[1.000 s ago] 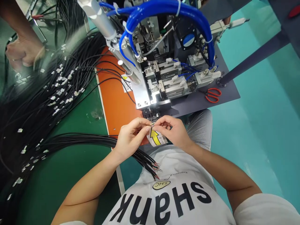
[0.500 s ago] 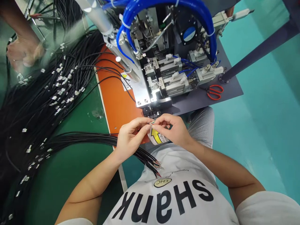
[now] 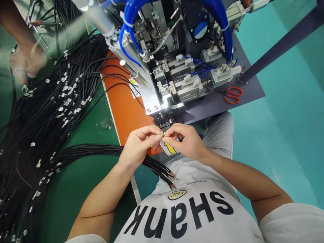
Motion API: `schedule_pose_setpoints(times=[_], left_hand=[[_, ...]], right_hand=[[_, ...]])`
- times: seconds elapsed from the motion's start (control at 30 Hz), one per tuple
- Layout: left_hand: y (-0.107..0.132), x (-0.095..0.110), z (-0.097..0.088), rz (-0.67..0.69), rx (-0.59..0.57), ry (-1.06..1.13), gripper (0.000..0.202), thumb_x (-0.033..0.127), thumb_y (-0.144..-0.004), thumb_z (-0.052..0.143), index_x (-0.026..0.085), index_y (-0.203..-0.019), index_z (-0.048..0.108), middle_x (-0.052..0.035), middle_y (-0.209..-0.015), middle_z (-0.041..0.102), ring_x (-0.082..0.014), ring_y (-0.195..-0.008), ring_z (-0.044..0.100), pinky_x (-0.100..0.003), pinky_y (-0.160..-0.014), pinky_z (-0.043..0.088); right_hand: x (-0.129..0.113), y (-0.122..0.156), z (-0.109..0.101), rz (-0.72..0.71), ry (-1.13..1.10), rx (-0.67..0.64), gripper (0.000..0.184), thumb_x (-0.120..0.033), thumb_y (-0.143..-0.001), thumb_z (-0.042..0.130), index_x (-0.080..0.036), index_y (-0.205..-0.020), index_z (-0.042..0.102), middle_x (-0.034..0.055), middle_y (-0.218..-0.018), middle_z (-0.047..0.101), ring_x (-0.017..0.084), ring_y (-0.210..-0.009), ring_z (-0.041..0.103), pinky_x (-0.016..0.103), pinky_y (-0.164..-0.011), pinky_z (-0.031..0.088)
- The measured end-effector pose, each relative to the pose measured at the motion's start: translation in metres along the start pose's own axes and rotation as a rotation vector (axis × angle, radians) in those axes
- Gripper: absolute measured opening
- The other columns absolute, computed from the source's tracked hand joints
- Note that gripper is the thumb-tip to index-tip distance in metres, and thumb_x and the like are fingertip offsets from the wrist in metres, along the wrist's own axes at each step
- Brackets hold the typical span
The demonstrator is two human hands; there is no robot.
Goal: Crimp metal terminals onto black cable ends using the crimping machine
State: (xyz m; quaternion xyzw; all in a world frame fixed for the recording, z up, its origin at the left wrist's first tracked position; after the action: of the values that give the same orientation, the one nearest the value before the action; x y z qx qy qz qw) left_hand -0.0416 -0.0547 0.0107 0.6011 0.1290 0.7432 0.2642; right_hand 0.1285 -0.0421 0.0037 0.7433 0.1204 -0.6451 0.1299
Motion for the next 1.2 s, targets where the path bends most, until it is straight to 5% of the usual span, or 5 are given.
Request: schedule_pose_setpoints(times=[0.8,1.2], left_hand=[[0.001,-0.006,0.004,-0.015,0.105,0.051,0.018,0.032,-0.081,0.072,0.017,-0.085,0.064,0.0059,-0.054,0.044,-0.0047,-0.048,0.035,-0.018,-0.047,0.029],[0.0,-0.007,0.002,-0.017,0.165,0.064,0.018,0.03,-0.074,0.078,0.016,-0.08,0.068,0.004,-0.059,0.055,-0.0053,-0.05,0.04,-0.019,-0.047,0.035]], right_hand=[[0.0,0.002,0.01,-0.071,0.052,0.054,0.01,-0.013,-0.083,0.066,-0.02,-0.077,0.064,-0.0003,-0.076,0.063,0.012,-0.067,0.055,0.027,-0.063,0.045],[0.0,0.003,0.01,-0.074,0.174,0.073,0.008,-0.017,-0.085,0.064,-0.022,-0.079,0.063,0.0007,-0.076,0.062,0.014,-0.065,0.056,0.03,-0.064,0.047]])
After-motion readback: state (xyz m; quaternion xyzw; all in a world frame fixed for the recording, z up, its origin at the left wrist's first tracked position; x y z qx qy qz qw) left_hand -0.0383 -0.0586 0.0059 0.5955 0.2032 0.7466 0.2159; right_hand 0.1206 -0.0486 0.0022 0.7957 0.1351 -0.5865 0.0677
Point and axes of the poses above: each hand's wrist, its own y-axis away from the middle knuckle, its own z-axis out of the palm, x = y × z, the point moved 3 cm from there along -y, towards the middle knuckle
